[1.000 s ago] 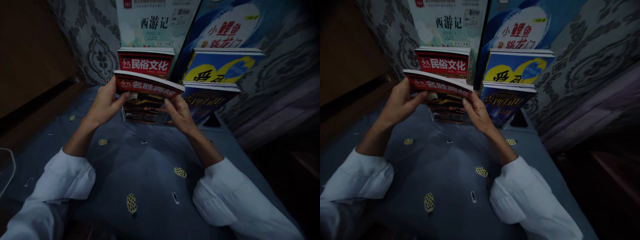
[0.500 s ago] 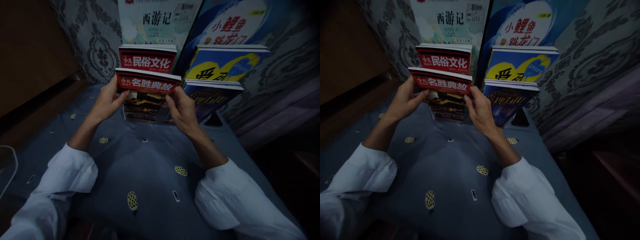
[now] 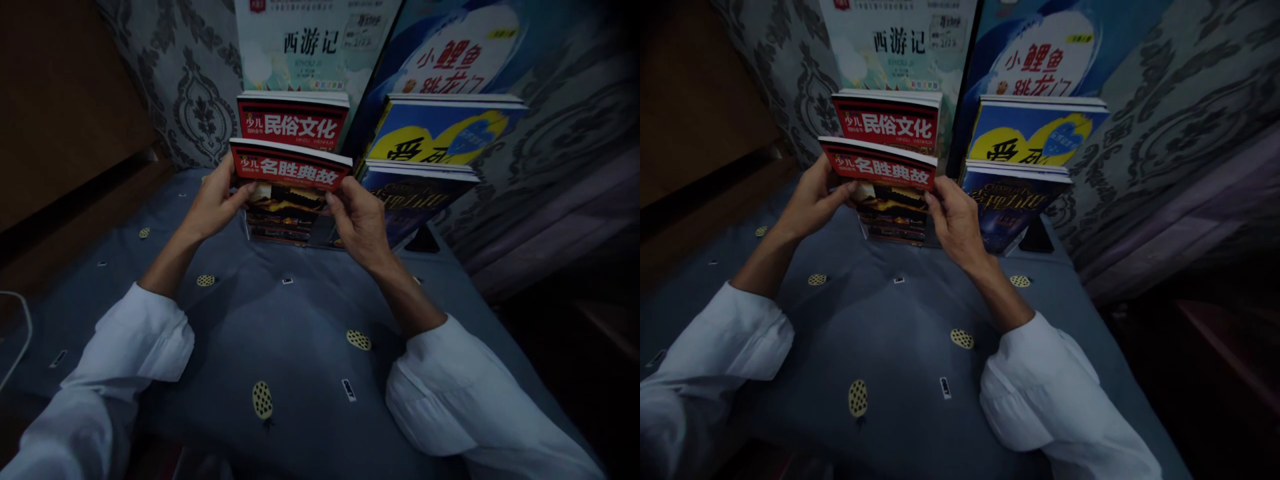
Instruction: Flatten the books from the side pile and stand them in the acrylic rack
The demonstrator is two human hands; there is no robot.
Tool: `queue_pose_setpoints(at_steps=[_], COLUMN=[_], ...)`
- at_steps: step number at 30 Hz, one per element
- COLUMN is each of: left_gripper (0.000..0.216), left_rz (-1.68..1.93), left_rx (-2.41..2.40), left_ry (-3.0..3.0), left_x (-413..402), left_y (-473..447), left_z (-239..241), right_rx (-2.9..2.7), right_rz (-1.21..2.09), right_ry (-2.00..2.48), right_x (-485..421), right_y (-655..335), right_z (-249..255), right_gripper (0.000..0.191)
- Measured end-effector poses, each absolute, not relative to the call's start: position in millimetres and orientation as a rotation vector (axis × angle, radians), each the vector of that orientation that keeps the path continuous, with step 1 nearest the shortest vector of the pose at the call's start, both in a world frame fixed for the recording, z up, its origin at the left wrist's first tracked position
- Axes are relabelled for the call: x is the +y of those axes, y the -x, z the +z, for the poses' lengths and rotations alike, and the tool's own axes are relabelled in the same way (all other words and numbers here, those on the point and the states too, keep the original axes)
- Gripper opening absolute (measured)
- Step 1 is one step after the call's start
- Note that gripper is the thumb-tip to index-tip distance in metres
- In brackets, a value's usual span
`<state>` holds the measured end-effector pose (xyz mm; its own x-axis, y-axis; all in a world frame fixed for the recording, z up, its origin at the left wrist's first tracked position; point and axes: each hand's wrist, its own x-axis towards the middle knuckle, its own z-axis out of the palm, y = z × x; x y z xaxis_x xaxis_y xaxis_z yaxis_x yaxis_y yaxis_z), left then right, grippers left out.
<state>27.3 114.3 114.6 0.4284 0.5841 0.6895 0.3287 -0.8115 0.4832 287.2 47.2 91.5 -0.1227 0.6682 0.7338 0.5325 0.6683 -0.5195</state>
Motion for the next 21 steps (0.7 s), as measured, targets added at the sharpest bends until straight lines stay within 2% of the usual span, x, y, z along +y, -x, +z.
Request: queue_pose_setpoints(at_steps=[6,21], left_gripper=[0.059,0.058], left_rz=[1.299,1.341], left_rx=[0.782,0.819], left_ry=[-2.355,-2.351], left_x=[117,123], left_y=[-25,-25], left_z=[112,106], right_rx=[-1.804,-1.817], right_rz=[-0.016,-0.061], right_ry=[0.958,0.984], right_x=[44,51], right_y=[-285,-290], right_z=[96,95], right_gripper=[0.026,0.026])
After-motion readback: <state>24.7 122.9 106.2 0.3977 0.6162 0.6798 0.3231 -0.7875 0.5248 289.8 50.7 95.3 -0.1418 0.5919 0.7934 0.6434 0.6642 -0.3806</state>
